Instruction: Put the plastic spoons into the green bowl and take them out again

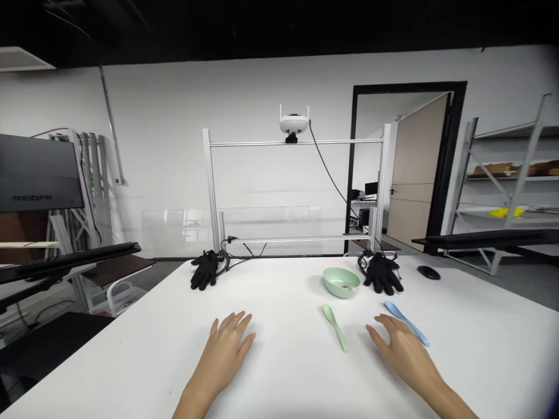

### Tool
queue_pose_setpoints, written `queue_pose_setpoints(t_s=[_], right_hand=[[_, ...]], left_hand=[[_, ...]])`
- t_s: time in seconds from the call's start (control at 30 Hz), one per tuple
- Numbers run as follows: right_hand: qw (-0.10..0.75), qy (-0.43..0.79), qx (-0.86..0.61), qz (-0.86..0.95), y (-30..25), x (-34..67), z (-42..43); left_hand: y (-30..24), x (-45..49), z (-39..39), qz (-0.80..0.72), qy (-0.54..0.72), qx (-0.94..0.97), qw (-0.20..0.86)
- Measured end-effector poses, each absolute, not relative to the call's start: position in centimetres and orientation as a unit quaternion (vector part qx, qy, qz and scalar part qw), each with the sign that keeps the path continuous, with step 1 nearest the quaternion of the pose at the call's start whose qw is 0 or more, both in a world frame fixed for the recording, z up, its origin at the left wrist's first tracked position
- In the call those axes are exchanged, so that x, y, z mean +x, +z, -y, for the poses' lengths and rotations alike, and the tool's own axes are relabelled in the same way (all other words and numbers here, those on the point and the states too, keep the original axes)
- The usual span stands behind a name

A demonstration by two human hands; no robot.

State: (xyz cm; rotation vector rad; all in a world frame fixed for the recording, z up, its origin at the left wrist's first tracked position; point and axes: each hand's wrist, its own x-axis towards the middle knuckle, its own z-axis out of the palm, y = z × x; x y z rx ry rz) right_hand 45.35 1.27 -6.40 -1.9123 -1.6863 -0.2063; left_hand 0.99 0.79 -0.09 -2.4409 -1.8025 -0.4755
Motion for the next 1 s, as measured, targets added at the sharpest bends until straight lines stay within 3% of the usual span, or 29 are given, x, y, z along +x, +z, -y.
queue_pose_setpoints(t_s=[0.2, 0.5, 0.67, 1.0], right_hand=[[0.267, -0.078, -0.711, 0.645, -3.4, 44.9, -3.9], [0.149, -0.045, -0.765, 0.625, 2.9, 44.9, -12.9], [0.117, 0.024, -0.797, 0.593, 3.0, 45.1, -16.3], [0.124, 0.042, -0.821, 0.556, 0.8, 45.3, -18.7]], left_hand=[[0.2, 1.1, -0.5, 0.589, -0.15, -0.794, 0.026], [-0.1, 1.0, -0.6, 0.593, -0.155, -0.79, 0.017], [-0.2, 0.8, -0.6, 0.598, -0.152, -0.787, 0.014], [-0.5, 0.3, -0.6, 0.598, -0.158, -0.786, 0.012]])
